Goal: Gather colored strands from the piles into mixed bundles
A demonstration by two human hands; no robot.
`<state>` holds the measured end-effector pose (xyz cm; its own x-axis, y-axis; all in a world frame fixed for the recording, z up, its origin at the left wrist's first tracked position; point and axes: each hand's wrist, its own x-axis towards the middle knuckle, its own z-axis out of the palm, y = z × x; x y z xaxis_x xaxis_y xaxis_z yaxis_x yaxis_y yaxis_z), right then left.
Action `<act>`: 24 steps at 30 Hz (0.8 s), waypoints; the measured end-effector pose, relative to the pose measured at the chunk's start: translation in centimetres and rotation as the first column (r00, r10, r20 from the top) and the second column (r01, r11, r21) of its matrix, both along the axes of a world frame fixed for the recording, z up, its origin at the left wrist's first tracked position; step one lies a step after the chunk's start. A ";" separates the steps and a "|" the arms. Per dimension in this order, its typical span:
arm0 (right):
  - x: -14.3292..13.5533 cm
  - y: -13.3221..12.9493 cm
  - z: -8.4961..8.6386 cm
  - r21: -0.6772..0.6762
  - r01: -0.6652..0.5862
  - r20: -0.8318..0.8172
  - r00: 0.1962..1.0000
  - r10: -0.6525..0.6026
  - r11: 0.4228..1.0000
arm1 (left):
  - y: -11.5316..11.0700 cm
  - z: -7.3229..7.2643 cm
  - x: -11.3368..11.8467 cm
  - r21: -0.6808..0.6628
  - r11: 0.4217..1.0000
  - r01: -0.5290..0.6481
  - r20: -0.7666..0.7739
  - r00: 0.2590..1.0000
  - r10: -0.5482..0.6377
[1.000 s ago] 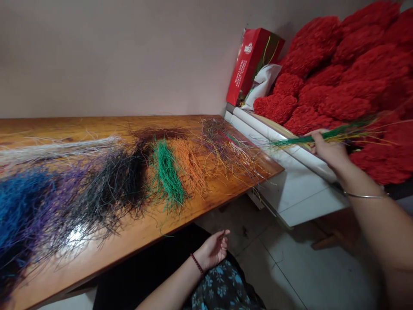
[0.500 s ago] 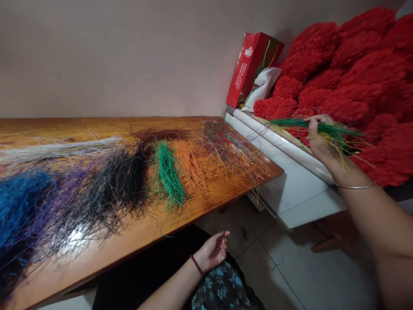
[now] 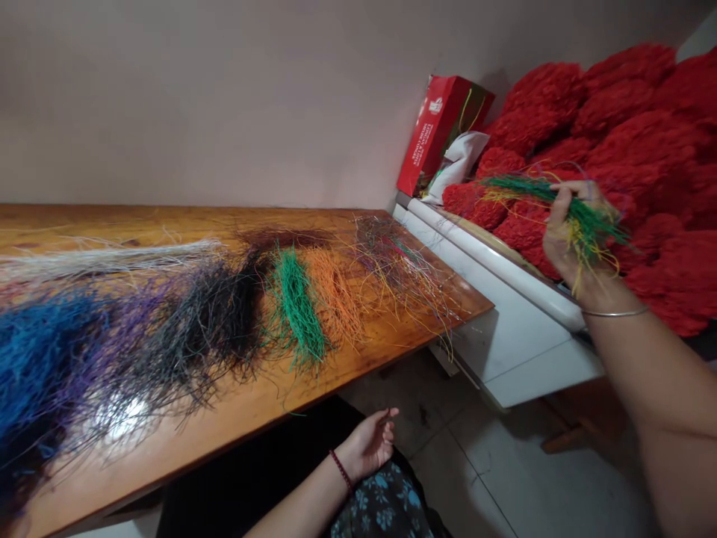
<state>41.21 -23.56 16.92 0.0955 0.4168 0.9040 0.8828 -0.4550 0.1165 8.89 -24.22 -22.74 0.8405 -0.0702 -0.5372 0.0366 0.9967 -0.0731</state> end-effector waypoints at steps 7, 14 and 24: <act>0.3 0.0 1.1 0.079 0.035 0.055 0.998 -0.039 0.996 | 0.1 -0.1 0.0 -0.012 1.000 -0.003 0.008 1.000 0.003; -0.6 -0.2 2.0 0.164 -0.063 0.115 0.992 0.044 0.984 | 0.1 0.0 0.0 -0.005 1.000 0.005 0.007 1.000 -0.005; -1.7 0.0 3.8 0.278 -0.130 0.255 0.965 0.057 0.952 | 0.1 0.3 -0.1 0.007 1.000 0.005 0.010 1.000 -0.005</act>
